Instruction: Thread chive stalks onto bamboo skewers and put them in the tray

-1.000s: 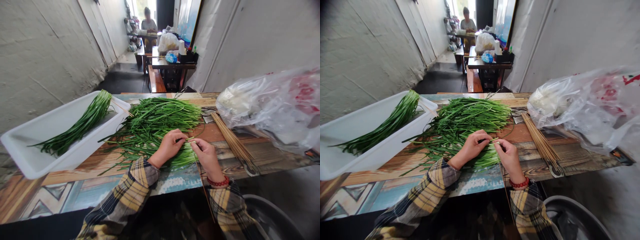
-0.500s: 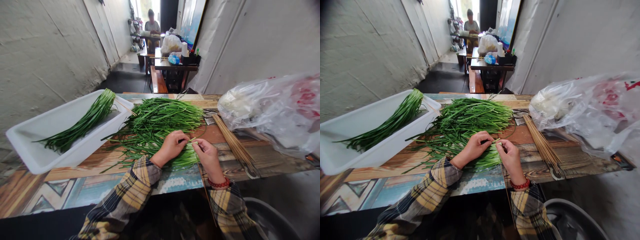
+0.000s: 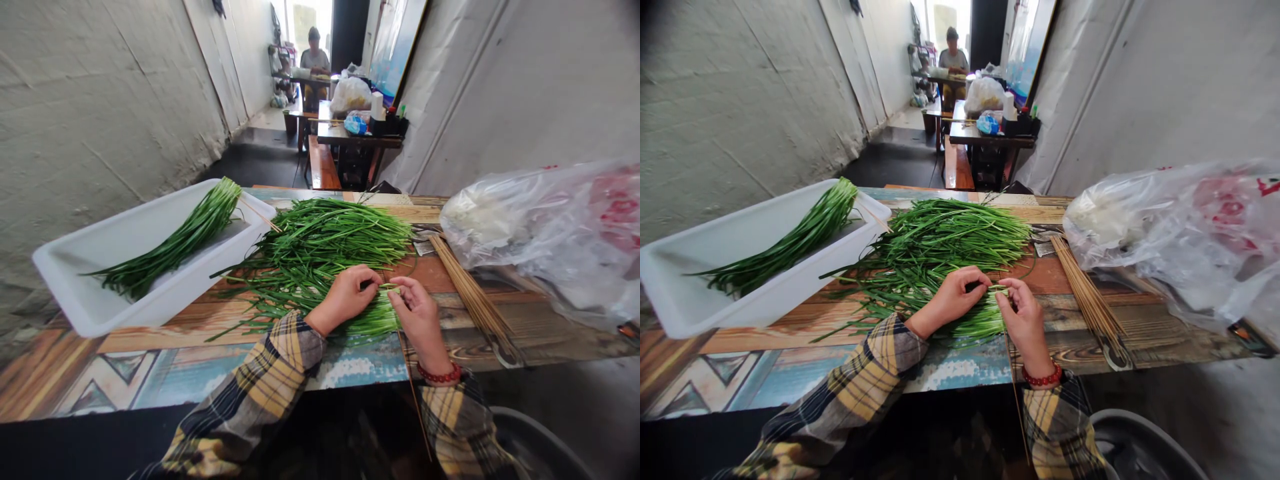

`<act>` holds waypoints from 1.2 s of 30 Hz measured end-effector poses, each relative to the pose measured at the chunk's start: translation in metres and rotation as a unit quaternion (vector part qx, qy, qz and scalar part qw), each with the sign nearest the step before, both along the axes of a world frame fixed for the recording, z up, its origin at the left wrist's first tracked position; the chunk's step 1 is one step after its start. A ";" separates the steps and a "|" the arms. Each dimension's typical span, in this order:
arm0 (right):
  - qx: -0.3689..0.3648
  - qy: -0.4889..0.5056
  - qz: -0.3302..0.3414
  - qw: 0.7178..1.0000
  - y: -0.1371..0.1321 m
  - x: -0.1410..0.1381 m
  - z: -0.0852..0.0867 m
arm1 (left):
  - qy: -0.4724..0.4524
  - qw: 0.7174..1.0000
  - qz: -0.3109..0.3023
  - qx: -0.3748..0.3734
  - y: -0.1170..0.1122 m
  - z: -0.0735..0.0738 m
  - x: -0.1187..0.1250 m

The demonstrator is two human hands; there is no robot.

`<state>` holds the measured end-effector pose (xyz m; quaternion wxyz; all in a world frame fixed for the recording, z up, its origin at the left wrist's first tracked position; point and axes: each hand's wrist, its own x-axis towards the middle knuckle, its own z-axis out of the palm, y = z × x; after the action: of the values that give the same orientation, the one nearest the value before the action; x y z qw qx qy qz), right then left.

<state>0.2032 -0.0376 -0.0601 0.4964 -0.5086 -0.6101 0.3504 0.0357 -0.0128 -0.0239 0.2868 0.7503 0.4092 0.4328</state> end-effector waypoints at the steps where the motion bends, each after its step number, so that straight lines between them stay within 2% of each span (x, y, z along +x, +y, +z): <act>1: 0.002 0.001 -0.001 1.000 0.000 0.000 -0.001 | 0.001 1.000 0.000 -0.001 0.000 0.000 0.000; 9: 0.007 -0.004 -0.005 1.000 0.001 0.001 -0.002 | 0.005 1.000 -0.014 -0.005 0.000 0.000 0.000; 15: 0.015 -0.039 -0.011 0.999 0.000 0.001 -0.002 | 0.021 0.998 -0.051 -0.003 0.000 -0.002 0.000; 19: 0.013 -0.035 -0.016 0.999 -0.001 0.001 0.002 | 0.028 0.999 -0.045 -0.008 0.000 0.002 -0.002; 22: 0.022 -0.041 -0.028 0.999 -0.003 0.000 0.010 | 0.011 1.000 -0.008 -0.009 0.002 0.006 -0.007; 26: 0.021 -0.055 -0.032 0.998 -0.005 0.001 0.017 | -0.018 0.996 0.084 -0.011 0.008 0.008 -0.014; 31: 0.010 -0.057 -0.017 0.998 -0.001 0.001 0.006 | -0.071 0.984 0.160 -0.025 0.017 0.005 -0.025; 36: 0.026 -0.103 -0.034 0.994 0.001 0.000 -0.001 | -0.101 0.971 0.215 -0.022 0.025 0.004 -0.035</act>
<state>0.2031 -0.0363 -0.0613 0.4555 -0.5494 -0.6490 0.2635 0.0006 0.0119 -0.0201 0.2431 0.5905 0.5395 0.5488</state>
